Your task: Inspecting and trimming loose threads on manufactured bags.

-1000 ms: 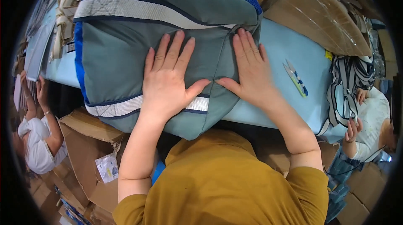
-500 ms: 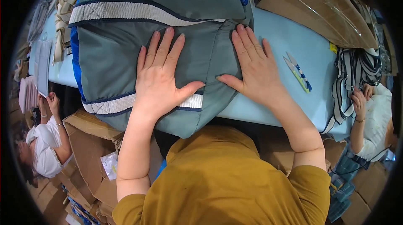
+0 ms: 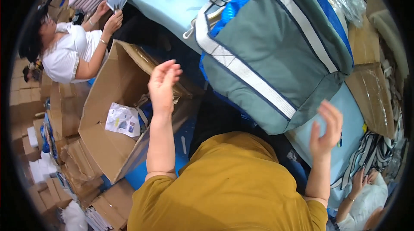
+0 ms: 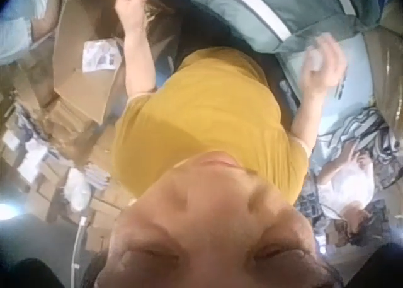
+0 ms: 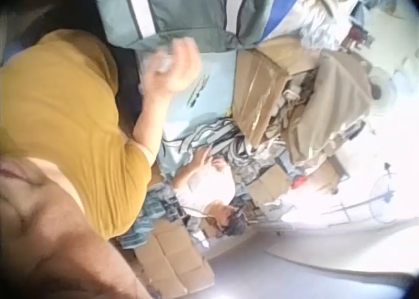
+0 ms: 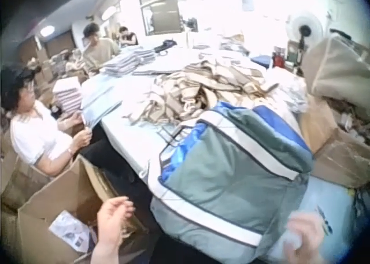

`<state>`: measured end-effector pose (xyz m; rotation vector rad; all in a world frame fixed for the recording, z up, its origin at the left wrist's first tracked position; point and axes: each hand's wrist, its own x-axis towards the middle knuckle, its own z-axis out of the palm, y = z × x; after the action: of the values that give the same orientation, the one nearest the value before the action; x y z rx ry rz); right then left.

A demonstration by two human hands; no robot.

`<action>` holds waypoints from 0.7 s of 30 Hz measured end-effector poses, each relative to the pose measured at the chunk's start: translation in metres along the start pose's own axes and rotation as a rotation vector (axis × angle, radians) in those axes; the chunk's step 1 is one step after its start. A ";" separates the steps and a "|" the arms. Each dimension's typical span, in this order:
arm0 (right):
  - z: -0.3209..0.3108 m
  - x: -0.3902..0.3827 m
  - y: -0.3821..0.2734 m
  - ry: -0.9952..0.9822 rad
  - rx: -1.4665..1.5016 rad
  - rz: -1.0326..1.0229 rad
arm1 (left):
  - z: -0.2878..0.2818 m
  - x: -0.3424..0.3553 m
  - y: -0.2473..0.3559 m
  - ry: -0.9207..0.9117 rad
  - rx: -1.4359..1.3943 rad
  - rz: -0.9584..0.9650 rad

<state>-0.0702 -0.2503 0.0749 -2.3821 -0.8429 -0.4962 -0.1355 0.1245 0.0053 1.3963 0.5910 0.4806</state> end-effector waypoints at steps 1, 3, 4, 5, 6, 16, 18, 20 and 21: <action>0.005 -0.003 -0.020 -0.051 0.010 -0.064 | 0.002 -0.003 -0.005 -0.051 -0.060 -0.078; 0.026 -0.012 -0.051 -0.179 -0.023 -0.116 | 0.011 -0.003 -0.010 -0.112 -0.074 -0.115; 0.035 -0.015 -0.059 -0.251 -0.053 -0.098 | 0.017 0.000 -0.012 -0.145 -0.071 -0.120; 0.046 -0.019 -0.062 -0.264 -0.123 -0.086 | 0.021 0.002 -0.013 -0.241 -0.085 -0.112; 0.054 -0.023 -0.061 -0.274 -0.193 -0.073 | 0.027 0.002 -0.014 -0.309 -0.138 -0.131; 0.039 -0.021 -0.030 -0.229 -0.008 -0.123 | 0.049 0.000 0.002 -0.487 -0.435 -0.168; 0.029 -0.020 -0.030 -0.257 0.000 -0.091 | 0.057 -0.006 0.007 -0.554 -0.689 -0.217; 0.009 0.004 -0.039 -0.397 0.271 0.116 | 0.062 -0.010 0.010 -0.584 -0.814 -0.242; 0.002 0.017 -0.037 -0.346 0.370 0.088 | 0.067 -0.012 0.012 -0.582 -0.834 -0.252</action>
<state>-0.0816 -0.2174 0.0954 -2.1716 -0.8833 0.1079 -0.1016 0.0675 0.0235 0.5926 0.0497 0.0694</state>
